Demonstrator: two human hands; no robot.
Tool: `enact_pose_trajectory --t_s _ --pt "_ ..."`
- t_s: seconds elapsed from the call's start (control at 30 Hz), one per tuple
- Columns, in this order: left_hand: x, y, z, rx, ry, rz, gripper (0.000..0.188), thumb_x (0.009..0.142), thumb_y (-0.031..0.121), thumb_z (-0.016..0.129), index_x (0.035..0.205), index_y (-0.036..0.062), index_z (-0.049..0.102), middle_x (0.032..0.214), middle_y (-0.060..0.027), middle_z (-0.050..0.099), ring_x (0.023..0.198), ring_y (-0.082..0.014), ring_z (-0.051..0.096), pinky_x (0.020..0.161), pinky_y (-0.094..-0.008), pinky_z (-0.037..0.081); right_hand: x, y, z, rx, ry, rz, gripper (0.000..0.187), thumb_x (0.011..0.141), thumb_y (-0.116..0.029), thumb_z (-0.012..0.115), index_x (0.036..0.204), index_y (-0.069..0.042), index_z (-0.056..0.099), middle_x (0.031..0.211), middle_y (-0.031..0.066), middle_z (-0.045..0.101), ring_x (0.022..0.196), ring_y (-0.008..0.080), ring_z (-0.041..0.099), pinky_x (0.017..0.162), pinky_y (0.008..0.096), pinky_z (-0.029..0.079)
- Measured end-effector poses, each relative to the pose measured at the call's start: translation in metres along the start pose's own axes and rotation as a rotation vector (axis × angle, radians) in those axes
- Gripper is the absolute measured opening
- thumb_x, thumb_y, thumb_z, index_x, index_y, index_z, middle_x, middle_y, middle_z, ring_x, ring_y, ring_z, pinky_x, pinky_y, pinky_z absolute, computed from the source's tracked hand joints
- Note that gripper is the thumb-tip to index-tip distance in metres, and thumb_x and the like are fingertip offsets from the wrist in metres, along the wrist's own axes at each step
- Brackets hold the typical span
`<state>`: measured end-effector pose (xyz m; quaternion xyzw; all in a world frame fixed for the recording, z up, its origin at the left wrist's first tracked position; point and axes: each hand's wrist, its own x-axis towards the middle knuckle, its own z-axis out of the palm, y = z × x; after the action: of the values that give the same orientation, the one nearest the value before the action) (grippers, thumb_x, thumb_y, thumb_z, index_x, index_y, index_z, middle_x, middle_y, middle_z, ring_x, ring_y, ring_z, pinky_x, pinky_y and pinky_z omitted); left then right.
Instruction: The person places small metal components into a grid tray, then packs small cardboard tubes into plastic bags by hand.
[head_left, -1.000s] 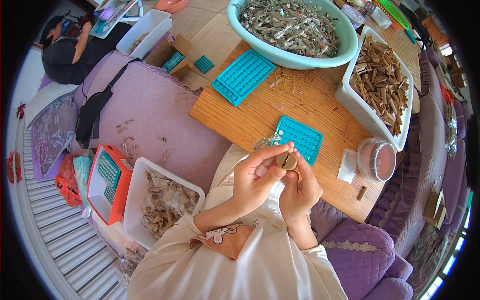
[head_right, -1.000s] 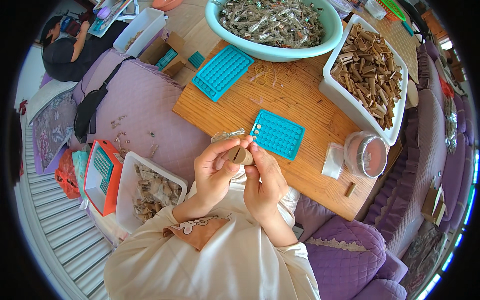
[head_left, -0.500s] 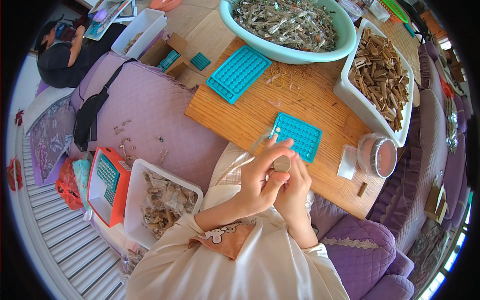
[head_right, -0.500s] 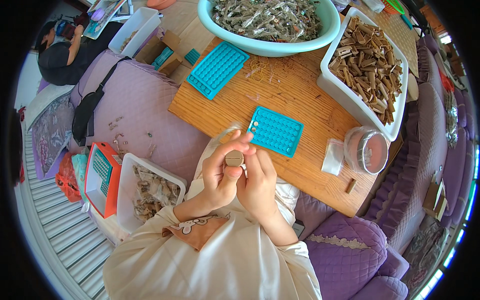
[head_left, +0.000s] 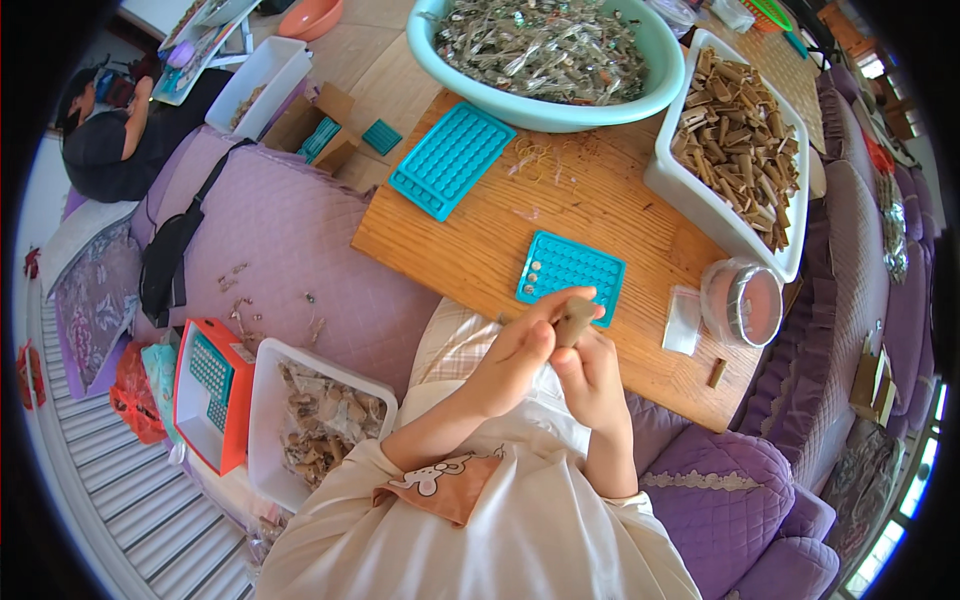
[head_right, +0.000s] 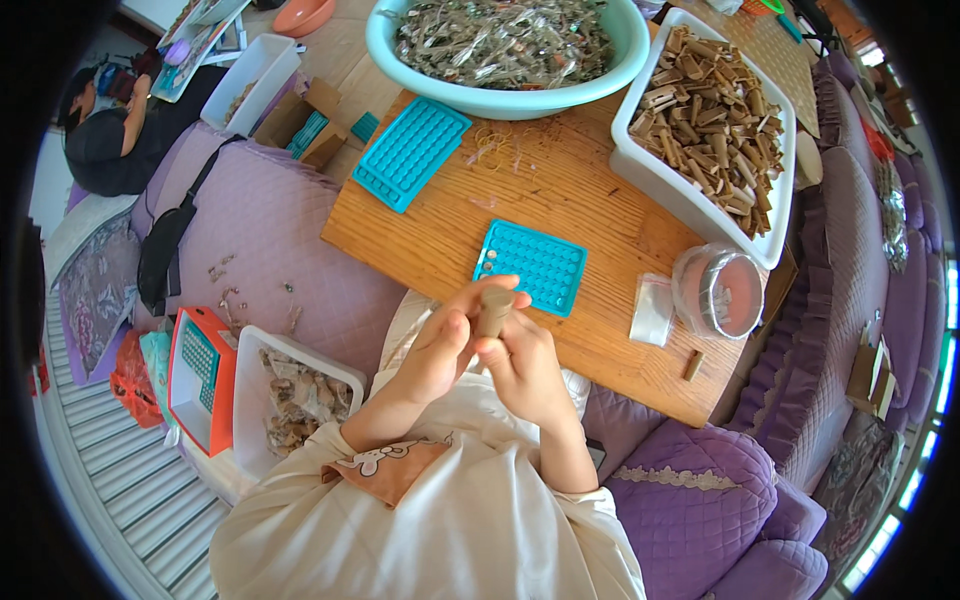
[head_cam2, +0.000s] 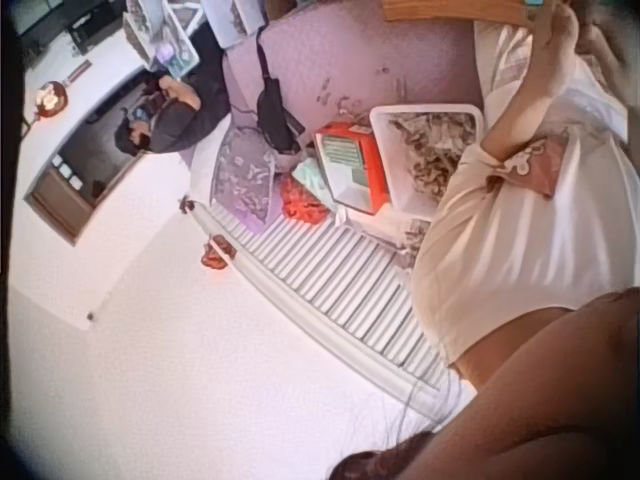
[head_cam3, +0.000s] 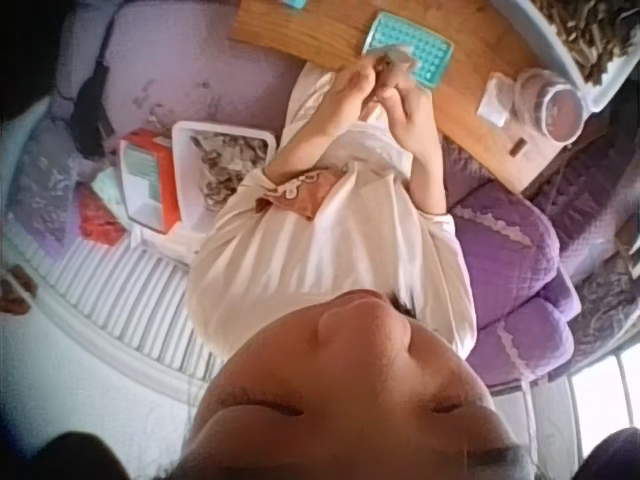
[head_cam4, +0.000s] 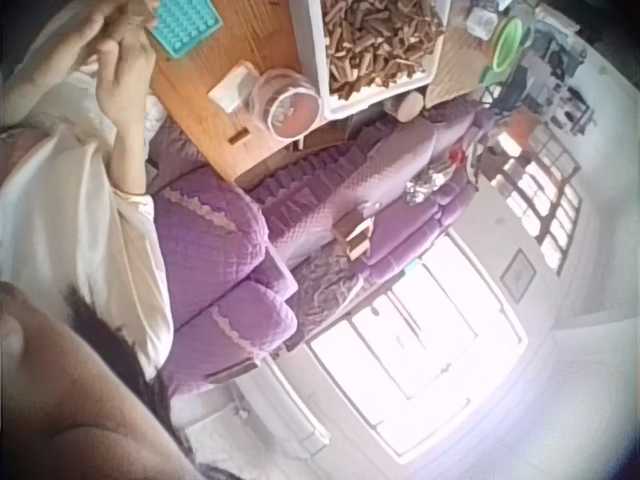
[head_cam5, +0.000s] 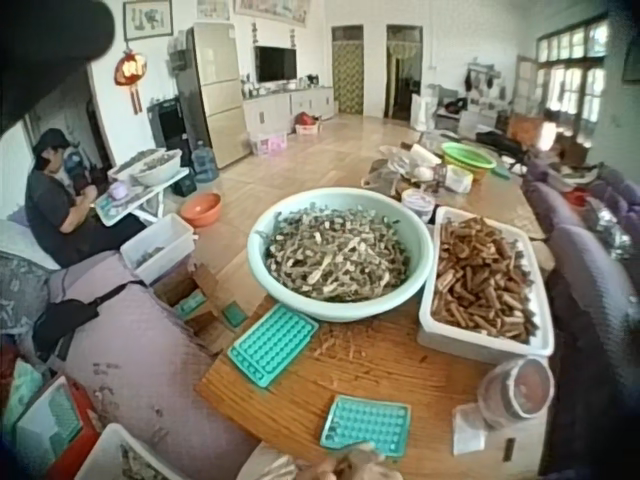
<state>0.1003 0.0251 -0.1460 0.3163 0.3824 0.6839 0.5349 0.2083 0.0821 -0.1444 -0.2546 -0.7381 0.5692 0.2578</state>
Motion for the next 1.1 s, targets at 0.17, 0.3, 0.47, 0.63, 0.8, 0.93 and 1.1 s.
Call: enact_pose_trajectory --t_s 0.17,0.3,0.47,0.63,0.8,0.93,1.1 --pt "0.003 -0.007 0.001 -0.123 -0.062 -0.276 0.057 0.085 0.045 0.039 0.120 -0.0007 0.039 0.103 -0.0095 0.052 0.104 -0.0172 0.043 0.091 -0.0311 0.031 -0.005 0.004 -0.019 -0.020 -0.092 0.083 0.026 0.086 -0.023 0.046 0.077 0.001 0.051 0.066 0.0169 0.053 0.059 0.0328 0.051 0.052 0.0361 0.040" --pt "0.004 -0.023 0.001 -0.161 -0.086 -0.273 0.050 0.085 0.042 0.043 0.112 0.0008 0.044 0.095 -0.0067 0.052 0.099 -0.0161 0.045 0.090 -0.0308 0.033 -0.011 0.008 -0.028 -0.164 -0.154 0.118 0.025 0.086 -0.023 0.047 0.077 0.001 0.052 0.069 0.0179 0.055 0.060 0.0335 0.052 0.054 0.0369 0.041" --pt "0.003 -0.031 -0.004 -0.385 0.003 -0.202 0.039 0.084 0.041 0.046 0.102 0.0064 0.048 0.089 -0.0025 0.051 0.095 -0.0150 0.047 0.084 -0.0302 0.036 -0.022 0.015 -0.088 -0.286 0.009 0.105 0.023 0.085 -0.021 0.047 0.086 0.000 0.057 0.071 0.0145 0.057 0.060 0.0224 0.054 0.057 0.0303 0.041" --pt "0.008 -0.029 -0.011 -0.438 0.015 -0.287 0.038 0.084 0.040 0.047 0.104 0.0076 0.047 0.092 -0.0024 0.053 0.097 -0.0172 0.049 0.089 -0.0352 0.036 -0.026 0.034 -0.200 -0.749 0.618 0.366 0.013 0.076 -0.008 0.050 0.083 0.000 0.057 0.066 0.0132 0.056 0.060 0.0164 0.054 0.057 0.0273 0.043" --pt "0.008 -0.025 -0.010 -0.671 -0.012 -0.386 0.034 0.087 0.037 0.041 0.109 0.0115 0.044 0.108 -0.0043 0.053 0.103 -0.0211 0.049 0.087 -0.0442 0.039 -0.017 0.069 -0.247 -1.055 0.382 0.435 0.012 0.070 -0.003 0.051 0.080 0.000 0.058 0.070 0.0163 0.058 0.065 0.0276 0.057 0.060 0.0352 0.044" --pt "0.007 -0.021 -0.010 -0.762 -0.042 -0.444 0.030 0.089 0.031 0.036 0.112 0.0111 0.042 0.118 -0.0073 0.048 0.110 -0.0255 0.045 0.087 -0.0455 0.040 -0.010 0.085 -0.254 -1.197 0.143 0.468 0.014 0.067 -0.002 0.051 0.077 -0.003 0.060 0.074 0.0177 0.059 0.072 0.0332 0.057 0.066 0.0398 0.045" --pt "0.007 -0.018 -0.011 -0.837 -0.037 -0.499 0.030 0.089 0.031 0.037 0.111 0.0110 0.042 0.119 -0.0078 0.047 0.111 -0.0275 0.043 0.085 -0.0447 0.042 -0.008 0.093 -0.260 -1.262 0.003 0.524 0.011 0.067 -0.005 0.052 0.075 -0.005 0.060 0.075 0.0179 0.059 0.073 0.0326 0.057 0.065 0.0399 0.044"
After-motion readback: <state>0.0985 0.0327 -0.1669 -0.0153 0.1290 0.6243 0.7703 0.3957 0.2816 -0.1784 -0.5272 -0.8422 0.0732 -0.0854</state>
